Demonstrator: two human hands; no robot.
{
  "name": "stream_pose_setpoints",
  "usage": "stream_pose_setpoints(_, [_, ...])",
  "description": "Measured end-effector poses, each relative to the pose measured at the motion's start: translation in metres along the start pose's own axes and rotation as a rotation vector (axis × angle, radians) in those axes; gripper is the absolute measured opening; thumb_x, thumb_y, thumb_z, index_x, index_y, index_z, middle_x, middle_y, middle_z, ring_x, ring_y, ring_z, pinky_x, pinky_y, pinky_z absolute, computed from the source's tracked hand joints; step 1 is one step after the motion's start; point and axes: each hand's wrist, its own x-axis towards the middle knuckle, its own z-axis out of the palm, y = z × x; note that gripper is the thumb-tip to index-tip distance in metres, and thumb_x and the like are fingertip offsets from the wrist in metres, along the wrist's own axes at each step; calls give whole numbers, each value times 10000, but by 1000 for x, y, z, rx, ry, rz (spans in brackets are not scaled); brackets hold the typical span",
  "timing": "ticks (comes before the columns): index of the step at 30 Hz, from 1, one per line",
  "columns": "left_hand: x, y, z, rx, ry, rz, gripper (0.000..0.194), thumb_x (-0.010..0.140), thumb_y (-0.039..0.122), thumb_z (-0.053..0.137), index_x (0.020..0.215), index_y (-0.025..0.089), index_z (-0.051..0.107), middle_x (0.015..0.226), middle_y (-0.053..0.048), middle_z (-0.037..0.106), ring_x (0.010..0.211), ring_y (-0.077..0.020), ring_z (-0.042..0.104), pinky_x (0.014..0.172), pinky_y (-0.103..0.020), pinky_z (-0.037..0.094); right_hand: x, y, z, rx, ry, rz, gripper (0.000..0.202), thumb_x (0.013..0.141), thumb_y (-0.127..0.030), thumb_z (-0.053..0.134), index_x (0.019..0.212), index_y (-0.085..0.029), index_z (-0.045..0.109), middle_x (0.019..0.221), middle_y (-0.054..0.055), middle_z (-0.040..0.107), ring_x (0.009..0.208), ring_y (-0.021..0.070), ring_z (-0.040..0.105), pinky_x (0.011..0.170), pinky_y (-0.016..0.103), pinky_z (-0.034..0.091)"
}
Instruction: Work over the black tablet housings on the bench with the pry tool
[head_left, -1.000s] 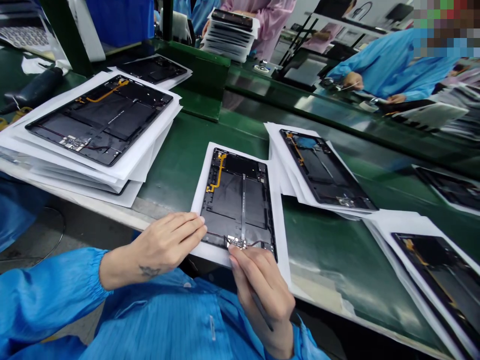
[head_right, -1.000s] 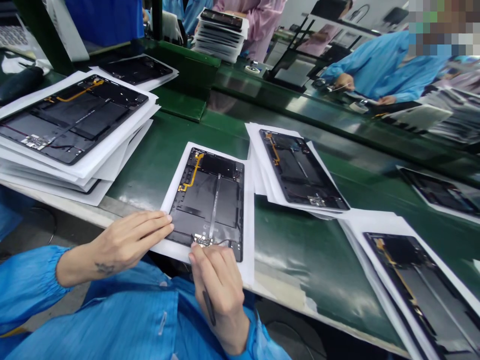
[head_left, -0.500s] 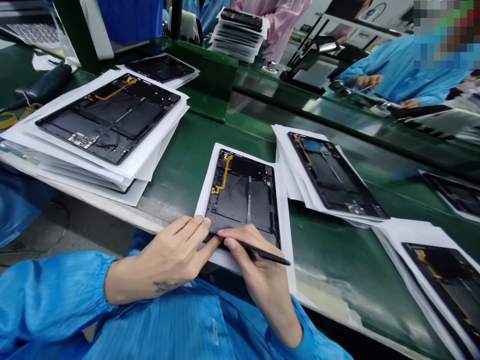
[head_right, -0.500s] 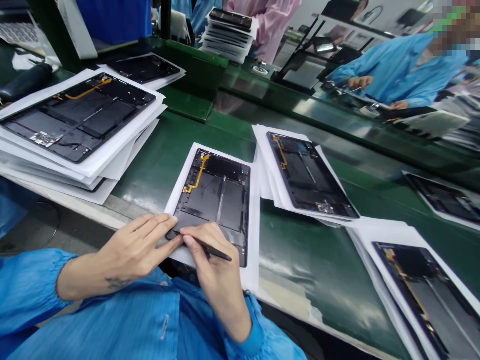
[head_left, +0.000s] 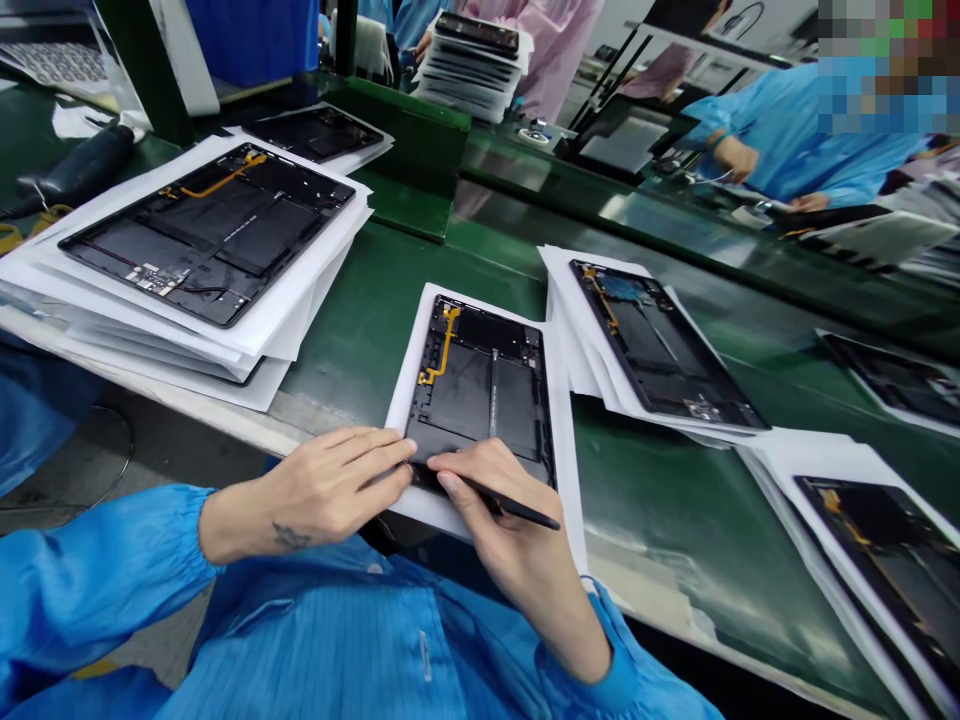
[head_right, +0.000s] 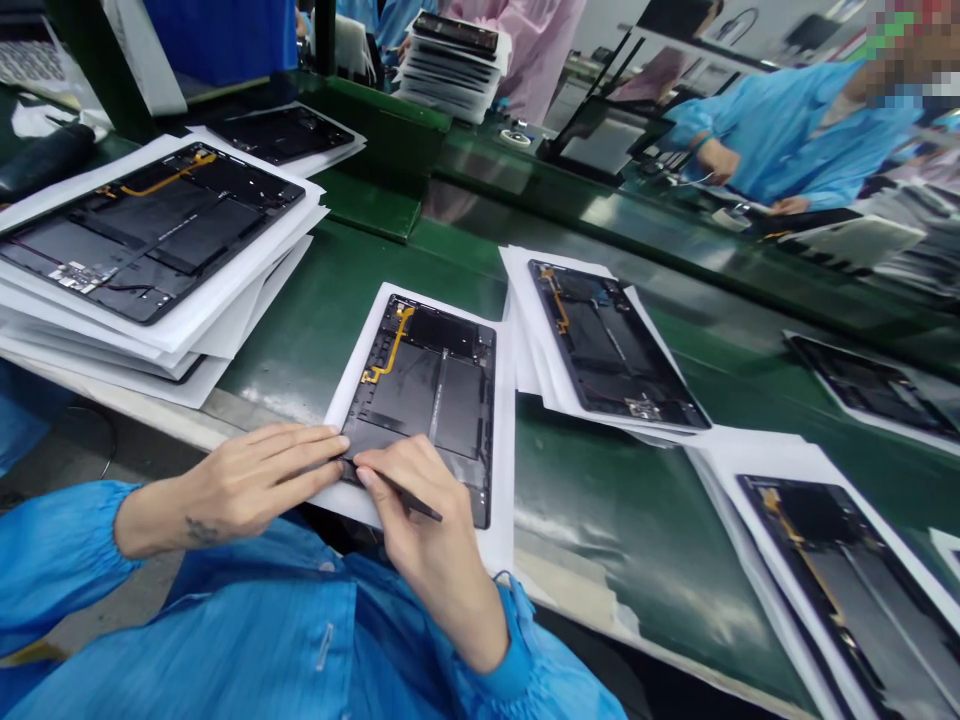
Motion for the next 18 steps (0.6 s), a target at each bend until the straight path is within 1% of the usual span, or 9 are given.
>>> stream_pose_setpoints(3, [-2, -2, 0, -7, 11, -13, 291, 984, 32, 417, 1139, 61, 662, 1194, -148, 734, 1108, -217, 710, 954, -341, 598, -2, 1, 0, 0, -2, -9, 138, 968, -151, 593, 965, -216, 714, 832, 24, 726, 766, 177, 640, 683, 322, 530])
stream_pose_setpoints(5, [0, 0, 0, 15, 9, -29, 298, 979, 26, 417, 1140, 57, 667, 1180, -144, 740, 1096, -224, 715, 938, -345, 610, -5, 3, -3, -11, 16, -1, 130, 964, -141, 601, 962, -216, 707, 843, 21, 728, 792, 175, 650, 727, 324, 540])
stream_pose_setpoints(7, [2, 3, 0, 23, 7, -34, 298, 974, 22, 419, 1125, 46, 674, 1161, -150, 744, 1091, -242, 718, 921, -361, 619, -9, 5, -10, -38, 45, 20, 129, 961, -137, 606, 941, -219, 704, 841, 18, 729, 815, 176, 669, 773, 326, 551])
stream_pose_setpoints(11, [7, 5, -3, 38, 9, -14, 290, 969, 21, 417, 1090, 35, 680, 1125, -165, 749, 1067, -246, 722, 898, -369, 621, -21, 8, -25, -113, 87, 83, 137, 957, -157, 612, 893, -224, 713, 831, 31, 729, 813, 192, 696, 745, 324, 580])
stream_pose_setpoints(13, [11, 4, -3, 63, 12, 2, 278, 970, 26, 419, 1039, 47, 688, 1087, -160, 754, 1028, -240, 725, 871, -369, 618, -26, 7, -28, -129, 102, 56, 143, 949, -136, 609, 913, -225, 715, 831, 30, 732, 797, 193, 695, 780, 349, 595])
stream_pose_setpoints(15, [15, 4, -2, 76, 13, 10, 281, 973, 29, 417, 986, 67, 695, 1044, -142, 759, 994, -231, 721, 850, -363, 606, -30, 5, -27, -131, 96, -1, 173, 939, -94, 599, 965, -224, 709, 843, 25, 735, 784, 188, 687, 849, 386, 596])
stream_pose_setpoints(18, [22, 5, 4, 43, 10, 22, 286, 985, 45, 411, 1037, 64, 692, 1032, -130, 751, 979, -224, 705, 843, -351, 584, -33, 2, -23, -150, 98, -39, 223, 933, -52, 582, 1033, -223, 686, 883, 30, 736, 822, 193, 686, 893, 412, 579])
